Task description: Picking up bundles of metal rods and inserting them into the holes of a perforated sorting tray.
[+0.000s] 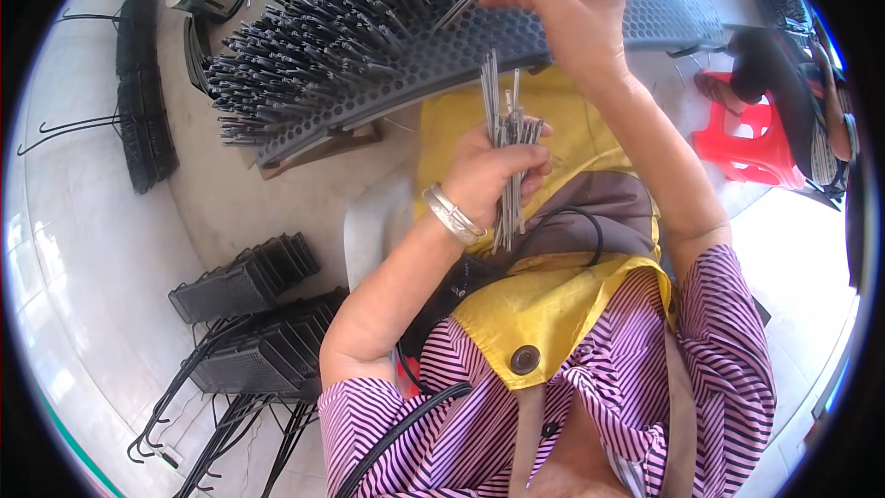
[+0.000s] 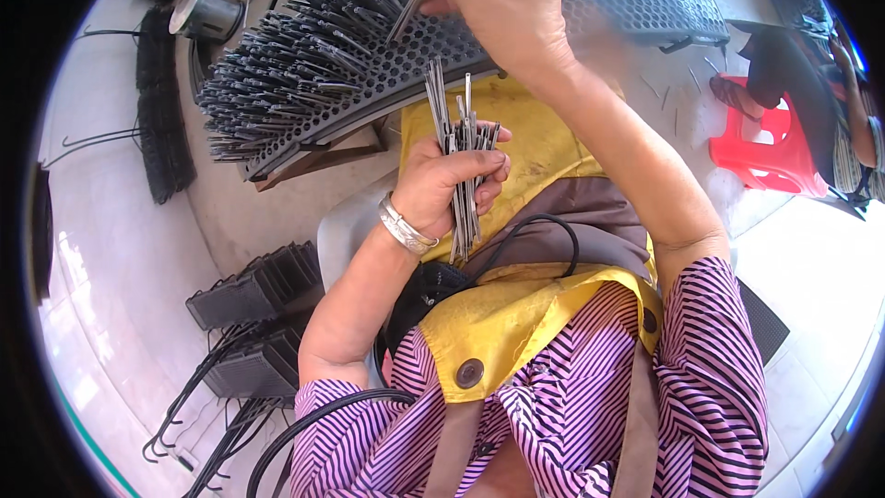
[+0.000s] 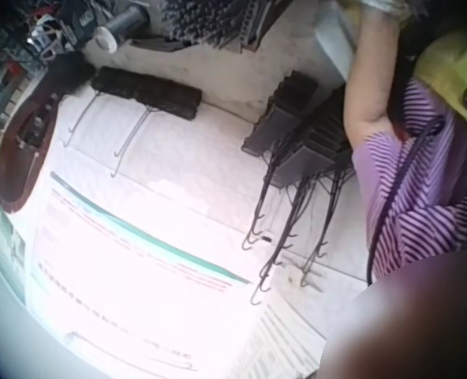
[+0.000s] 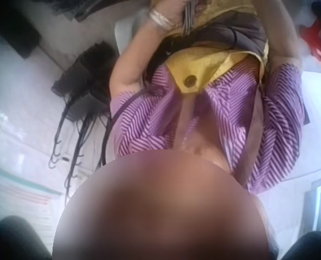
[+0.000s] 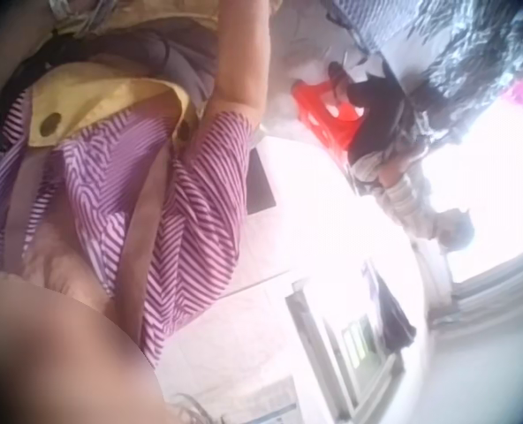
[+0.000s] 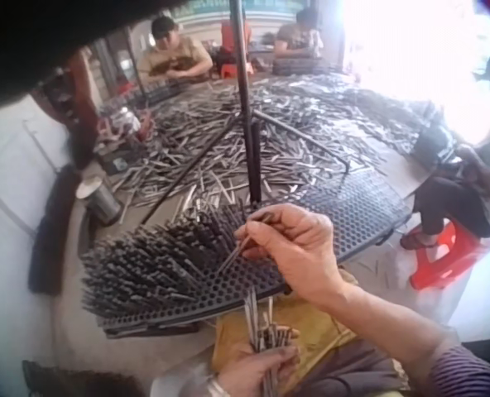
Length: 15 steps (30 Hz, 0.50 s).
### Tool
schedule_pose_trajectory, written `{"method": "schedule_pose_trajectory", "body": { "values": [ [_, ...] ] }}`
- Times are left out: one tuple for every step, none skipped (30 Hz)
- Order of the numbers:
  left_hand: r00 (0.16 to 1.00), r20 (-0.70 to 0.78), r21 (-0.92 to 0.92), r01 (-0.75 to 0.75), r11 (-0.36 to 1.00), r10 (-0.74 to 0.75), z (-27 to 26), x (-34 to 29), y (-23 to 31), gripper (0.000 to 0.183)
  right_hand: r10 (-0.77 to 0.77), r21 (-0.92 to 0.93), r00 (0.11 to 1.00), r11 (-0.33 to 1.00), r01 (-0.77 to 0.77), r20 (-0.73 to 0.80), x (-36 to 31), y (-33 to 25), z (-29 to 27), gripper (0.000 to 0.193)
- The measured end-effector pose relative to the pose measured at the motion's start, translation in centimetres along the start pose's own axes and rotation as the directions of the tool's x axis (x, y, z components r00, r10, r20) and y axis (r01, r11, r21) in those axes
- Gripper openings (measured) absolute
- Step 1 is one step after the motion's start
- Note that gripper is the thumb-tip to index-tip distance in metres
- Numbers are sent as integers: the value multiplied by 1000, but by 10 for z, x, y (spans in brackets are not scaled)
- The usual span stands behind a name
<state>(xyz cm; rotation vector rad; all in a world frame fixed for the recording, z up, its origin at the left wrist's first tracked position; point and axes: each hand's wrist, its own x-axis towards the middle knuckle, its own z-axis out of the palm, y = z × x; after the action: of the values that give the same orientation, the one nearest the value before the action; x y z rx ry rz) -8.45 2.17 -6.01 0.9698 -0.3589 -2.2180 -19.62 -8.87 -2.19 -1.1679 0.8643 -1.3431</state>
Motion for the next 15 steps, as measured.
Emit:
{"method": "schedule_pose_trajectory", "body": {
  "values": [
    [1000, 6, 3, -1, 1000, 1, 0, 0, 0, 27, -42, -48, 999, 998, 42, -4, -1, -1, 2, 8],
    [1000, 13, 7, -2, 1000, 2, 0, -1, 0, 27, -84, -95, 996, 992, 83, -5, -2, -1, 4, 8],
    [1000, 12, 5, -4, 1000, 4, 0, -1, 0, 27, -83, -95, 997, 992, 82, -3, -2, -1, 5, 8],
    [1000, 12, 8, -5, 1000, 5, 1, -1, 0, 27, -100, -140, 995, 985, 98, -4, -3, -1, 6, 8],
    [1000, 11, 11, -6, 1000, 6, 1, -2, 0, 27, -116, -185, 993, 976, 113, -4, -4, -1, 8, 8],
    [1000, 10, 9, -8, 1000, 8, 2, -1, -1, 27, -115, -184, 993, 976, 113, -2, -4, -1, 9, 8],
    [1000, 4, 2, -17, 1000, 17, 2, -1, -1, 26, -137, -192, 991, 972, 133, -5, -5, 0, 10, 8],
    [1000, -2, -5, -27, 1000, 27, 3, -1, -2, 26, -158, -199, 987, 968, 153, -8, -5, 0, 11, 9],
    [1000, -4, -7, -29, 1000, 29, 3, -1, -2, 26, -157, -199, 988, 968, 153, -5, -5, 0, 12, 9],
    [1000, 0, -9, -27, 1000, 27, 4, -1, -1, 26, -175, -177, 984, 969, 169, -16, -6, -1, 14, 9],
    [1000, 3, -10, -24, 1000, 24, 4, -2, -1, 26, -192, -156, 981, 970, 186, -26, -7, -1, 15, 10],
    [1000, 1, -11, -26, 1000, 26, 4, -2, -1, 26, -192, -155, 981, 970, 186, -23, -7, -1, 15, 10],
    [1000, 2, -13, -25, 1000, 25, 4, -2, -1, 26, -199, -151, 980, 969, 195, -17, -7, -2, 15, 10],
    [1000, 2, -15, -23, 1000, 23, 5, -2, 0, 26, -207, -147, 978, 968, 204, -11, -7, -2, 16, 10],
    [1000, 0, -17, -25, 1000, 25, 5, -3, 0, 26, -206, -146, 978, 968, 203, -8, -7, 0, 17, 10]
  ]
}}
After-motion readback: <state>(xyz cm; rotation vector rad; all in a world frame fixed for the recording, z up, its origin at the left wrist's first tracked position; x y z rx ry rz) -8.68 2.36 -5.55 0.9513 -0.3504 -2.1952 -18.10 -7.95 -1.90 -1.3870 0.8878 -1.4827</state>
